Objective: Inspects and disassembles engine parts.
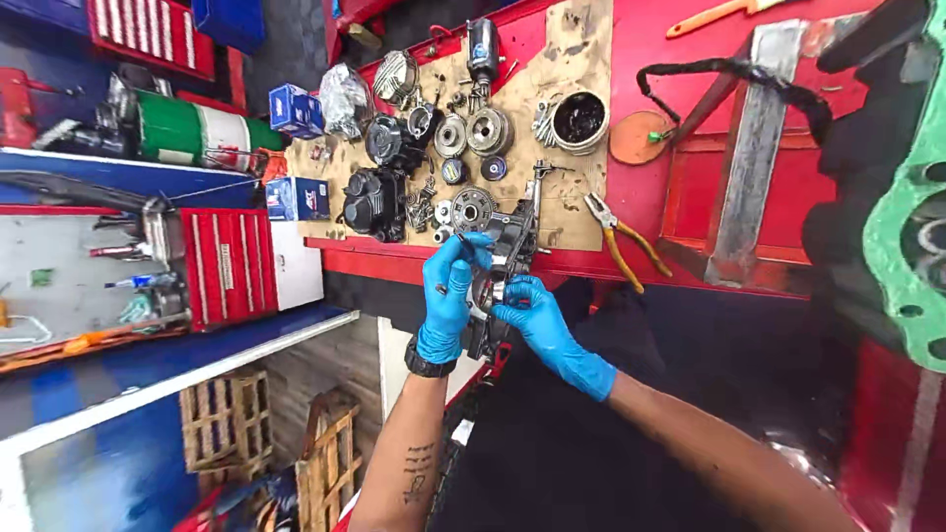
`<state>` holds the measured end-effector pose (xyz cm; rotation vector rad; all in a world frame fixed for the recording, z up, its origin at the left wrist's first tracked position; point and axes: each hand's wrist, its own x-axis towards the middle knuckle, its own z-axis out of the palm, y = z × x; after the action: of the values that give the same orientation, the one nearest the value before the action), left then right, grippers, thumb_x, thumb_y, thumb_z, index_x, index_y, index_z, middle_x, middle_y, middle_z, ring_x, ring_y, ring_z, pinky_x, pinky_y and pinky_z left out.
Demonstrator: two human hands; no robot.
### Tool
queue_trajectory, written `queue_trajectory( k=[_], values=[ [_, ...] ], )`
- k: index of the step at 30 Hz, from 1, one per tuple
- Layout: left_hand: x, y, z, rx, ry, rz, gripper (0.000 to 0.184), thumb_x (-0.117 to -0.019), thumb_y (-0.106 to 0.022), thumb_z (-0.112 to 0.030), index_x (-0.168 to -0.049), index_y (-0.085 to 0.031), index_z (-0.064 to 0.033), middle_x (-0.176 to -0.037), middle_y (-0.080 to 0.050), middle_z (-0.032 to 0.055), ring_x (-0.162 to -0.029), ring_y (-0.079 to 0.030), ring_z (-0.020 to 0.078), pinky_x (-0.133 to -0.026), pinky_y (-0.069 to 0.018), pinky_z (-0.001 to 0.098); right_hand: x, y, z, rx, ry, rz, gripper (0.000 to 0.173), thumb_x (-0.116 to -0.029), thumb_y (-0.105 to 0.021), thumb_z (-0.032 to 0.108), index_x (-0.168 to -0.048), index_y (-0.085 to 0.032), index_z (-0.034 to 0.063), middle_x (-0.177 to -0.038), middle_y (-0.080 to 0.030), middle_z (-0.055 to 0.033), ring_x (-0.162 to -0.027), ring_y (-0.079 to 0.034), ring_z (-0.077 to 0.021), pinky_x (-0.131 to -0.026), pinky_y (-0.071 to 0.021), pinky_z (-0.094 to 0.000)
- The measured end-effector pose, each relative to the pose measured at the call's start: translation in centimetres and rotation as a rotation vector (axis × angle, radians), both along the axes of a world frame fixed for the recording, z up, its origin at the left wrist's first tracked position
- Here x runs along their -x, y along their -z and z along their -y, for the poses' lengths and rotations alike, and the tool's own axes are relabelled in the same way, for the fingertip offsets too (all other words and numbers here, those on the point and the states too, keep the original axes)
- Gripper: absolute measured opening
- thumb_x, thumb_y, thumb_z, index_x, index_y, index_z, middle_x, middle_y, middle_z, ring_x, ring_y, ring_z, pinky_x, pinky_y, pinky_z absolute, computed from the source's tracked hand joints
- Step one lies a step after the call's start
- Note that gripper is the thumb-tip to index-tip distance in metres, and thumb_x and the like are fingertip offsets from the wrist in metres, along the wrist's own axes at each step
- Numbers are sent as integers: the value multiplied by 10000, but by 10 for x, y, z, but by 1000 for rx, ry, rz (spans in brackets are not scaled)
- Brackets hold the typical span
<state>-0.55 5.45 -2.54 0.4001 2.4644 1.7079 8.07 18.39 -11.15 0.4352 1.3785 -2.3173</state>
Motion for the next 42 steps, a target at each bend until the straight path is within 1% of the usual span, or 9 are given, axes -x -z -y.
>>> queue_trajectory(
  k=[4, 12, 13, 16, 19, 25, 30, 38, 42],
  values=[
    [-4, 0, -4, 6, -4, -15, 718, -1036, -377, -631, -1145, -649, 25, -918, -706, 18, -826, -667, 122, -798, -577, 335, -7, -10, 8, -19, 3, 87, 186, -784, -850, 151, -860, -719, 43, -1072, -612, -99, -934, -609, -101, -795, -533, -217],
    [-7, -2, -8, -9, -9, -15, 715, -1035, -394, -626, -1148, -646, 34, -901, -694, 5, -825, -661, 108, -801, -574, 315, -7, -18, 16, 68, 109, 199, 146, -819, -830, 136, -862, -715, 56, -1035, -645, -87, -938, -632, -132, -809, -553, -260],
    [-7, -2, -8, -7, -11, -14, 719, -1034, -392, -628, -1145, -647, 35, -903, -695, 6, -825, -659, 105, -801, -573, 311, -8, -18, 15, 78, 95, 193, 146, -820, -827, 117, -877, -710, 50, -1046, -642, -92, -944, -634, -134, -811, -557, -259],
    [-6, -1, -5, -13, -11, -19, 713, -1039, -387, -622, -1137, -650, 34, -900, -695, 6, -815, -656, 100, -792, -571, 306, -10, -18, 11, 63, 20, 150, 173, -793, -797, 24, -938, -703, 14, -1188, -610, -135, -1069, -629, -142, -861, -570, -243],
    [-6, -1, -6, -27, -10, -15, 706, -1038, -395, -617, -1143, -646, 35, -904, -694, 8, -818, -657, 104, -795, -571, 306, -12, -17, 12, 19, 37, 103, 175, -784, -792, 10, -941, -716, -1, -1238, -574, -158, -1105, -622, -139, -849, -580, -217],
    [-6, 0, -6, -27, -7, -23, 685, -1045, -399, -599, -1154, -648, 30, -918, -699, 13, -837, -661, 108, -802, -571, 305, -15, -14, 20, -34, 107, 84, 196, -777, -830, 82, -942, -748, 14, -1192, -566, -143, -980, -634, -93, -776, -572, -178],
    [-4, 0, -2, -35, -9, -13, 680, -1042, -403, -604, -1148, -657, 17, -925, -705, 20, -836, -665, 117, -806, -573, 314, -15, -10, 18, -31, 55, 60, 231, -785, -842, 130, -976, -759, 29, -1174, -573, -126, -987, -624, -83, -784, -562, -170],
    [-5, 0, -5, -26, -21, -20, 694, -1034, -393, -626, -1136, -660, 5, -923, -700, 18, -829, -664, 119, -799, -572, 318, -13, -10, 18, 62, 66, 116, 198, -778, -833, 71, -953, -761, 12, -1198, -579, -132, -1007, -645, -100, -821, -587, -196],
    [-5, 1, -4, -35, -17, -28, 683, -1038, -389, -618, -1141, -662, -1, -914, -699, 14, -823, -662, 116, -794, -572, 317, -9, -11, 14, -39, -9, 23, 170, -819, -806, 95, -961, -770, 8, -1188, -570, -144, -1030, -625, -98, -837, -566, -173]
  ],
)
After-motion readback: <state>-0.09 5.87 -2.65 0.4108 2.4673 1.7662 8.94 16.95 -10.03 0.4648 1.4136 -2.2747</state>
